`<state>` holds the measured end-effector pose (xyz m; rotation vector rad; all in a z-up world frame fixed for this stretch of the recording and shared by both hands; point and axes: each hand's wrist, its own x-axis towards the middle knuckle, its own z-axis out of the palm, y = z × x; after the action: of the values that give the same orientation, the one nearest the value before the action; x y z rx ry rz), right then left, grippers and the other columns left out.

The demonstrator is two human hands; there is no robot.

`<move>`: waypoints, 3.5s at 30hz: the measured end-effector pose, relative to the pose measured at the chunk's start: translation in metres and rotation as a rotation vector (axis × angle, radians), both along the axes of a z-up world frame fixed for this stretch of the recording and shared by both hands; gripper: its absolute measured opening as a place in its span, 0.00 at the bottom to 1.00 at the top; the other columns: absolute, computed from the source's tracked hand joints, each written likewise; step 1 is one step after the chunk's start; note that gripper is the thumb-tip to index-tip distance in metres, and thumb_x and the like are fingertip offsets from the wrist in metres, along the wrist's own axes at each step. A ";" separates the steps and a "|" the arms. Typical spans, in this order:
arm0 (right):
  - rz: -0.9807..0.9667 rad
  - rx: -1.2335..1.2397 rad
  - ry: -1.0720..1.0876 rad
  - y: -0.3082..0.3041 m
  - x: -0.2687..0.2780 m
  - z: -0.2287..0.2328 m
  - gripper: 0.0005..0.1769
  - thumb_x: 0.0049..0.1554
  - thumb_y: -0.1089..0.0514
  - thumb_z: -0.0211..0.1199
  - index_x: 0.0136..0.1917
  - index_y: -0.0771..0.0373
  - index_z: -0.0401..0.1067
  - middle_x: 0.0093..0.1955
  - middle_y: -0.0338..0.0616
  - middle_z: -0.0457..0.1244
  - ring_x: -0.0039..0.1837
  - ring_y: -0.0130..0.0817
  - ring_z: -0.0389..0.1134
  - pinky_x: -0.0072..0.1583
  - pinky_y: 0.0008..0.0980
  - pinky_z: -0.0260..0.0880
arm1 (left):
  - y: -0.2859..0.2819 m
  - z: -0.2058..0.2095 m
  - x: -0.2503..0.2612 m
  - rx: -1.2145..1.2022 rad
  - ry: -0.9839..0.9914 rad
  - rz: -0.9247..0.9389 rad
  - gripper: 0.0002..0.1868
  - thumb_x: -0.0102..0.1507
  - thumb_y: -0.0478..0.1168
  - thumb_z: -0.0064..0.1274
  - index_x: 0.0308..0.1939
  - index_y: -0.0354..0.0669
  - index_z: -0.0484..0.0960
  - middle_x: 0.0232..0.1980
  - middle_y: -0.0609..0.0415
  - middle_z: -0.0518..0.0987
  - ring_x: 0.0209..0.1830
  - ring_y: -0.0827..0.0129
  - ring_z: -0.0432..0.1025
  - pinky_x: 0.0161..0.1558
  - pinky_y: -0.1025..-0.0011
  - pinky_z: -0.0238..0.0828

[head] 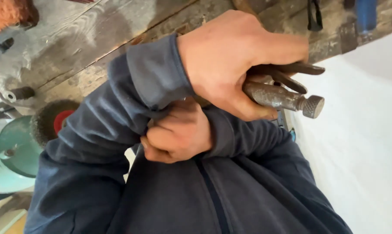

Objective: The person works at a wooden workbench, first operating a metal hand tool against the bench, then repairing a rusty cast-iron pump housing. They use a hammer to tap the housing, a wrench to loosen fittings, and a screwdriver and pliers to work on bolts and parts of the pump body.

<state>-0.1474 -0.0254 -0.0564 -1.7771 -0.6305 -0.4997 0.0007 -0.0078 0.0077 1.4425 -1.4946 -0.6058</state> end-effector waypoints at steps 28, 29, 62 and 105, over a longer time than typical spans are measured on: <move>0.249 0.144 -0.414 -0.065 -0.029 -0.075 0.30 0.60 0.52 0.73 0.27 0.50 0.55 0.27 0.32 0.50 0.27 0.29 0.52 0.31 0.34 0.46 | 0.011 -0.008 0.010 0.064 -0.041 -0.076 0.26 0.64 0.44 0.70 0.57 0.37 0.73 0.43 0.48 0.78 0.42 0.55 0.77 0.42 0.67 0.73; 0.249 0.148 -0.395 -0.064 -0.034 -0.076 0.30 0.60 0.52 0.73 0.27 0.50 0.56 0.27 0.32 0.50 0.26 0.30 0.52 0.31 0.34 0.46 | 0.012 -0.011 0.010 0.044 -0.051 -0.085 0.26 0.65 0.44 0.69 0.58 0.37 0.72 0.45 0.48 0.79 0.43 0.57 0.77 0.44 0.68 0.73; 0.397 0.077 -0.162 -0.059 -0.077 -0.257 0.23 0.56 0.51 0.72 0.27 0.51 0.62 0.25 0.36 0.53 0.26 0.35 0.55 0.32 0.39 0.51 | 0.005 -0.017 -0.006 0.010 -0.075 -0.036 0.29 0.63 0.47 0.70 0.62 0.41 0.74 0.43 0.53 0.81 0.37 0.56 0.77 0.35 0.61 0.69; 0.089 0.065 -0.127 -0.001 -0.004 -0.012 0.15 0.52 0.58 0.67 0.29 0.59 0.64 0.30 0.41 0.59 0.32 0.41 0.60 0.38 0.42 0.59 | -0.001 -0.028 -0.007 -0.093 -0.276 0.090 0.24 0.59 0.51 0.71 0.50 0.43 0.79 0.43 0.55 0.78 0.42 0.55 0.76 0.38 0.58 0.68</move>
<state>-0.1510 -0.0261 -0.0689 -1.6579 -0.7705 -0.5688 -0.0066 -0.0083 -0.0201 1.5583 -1.6362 -0.2869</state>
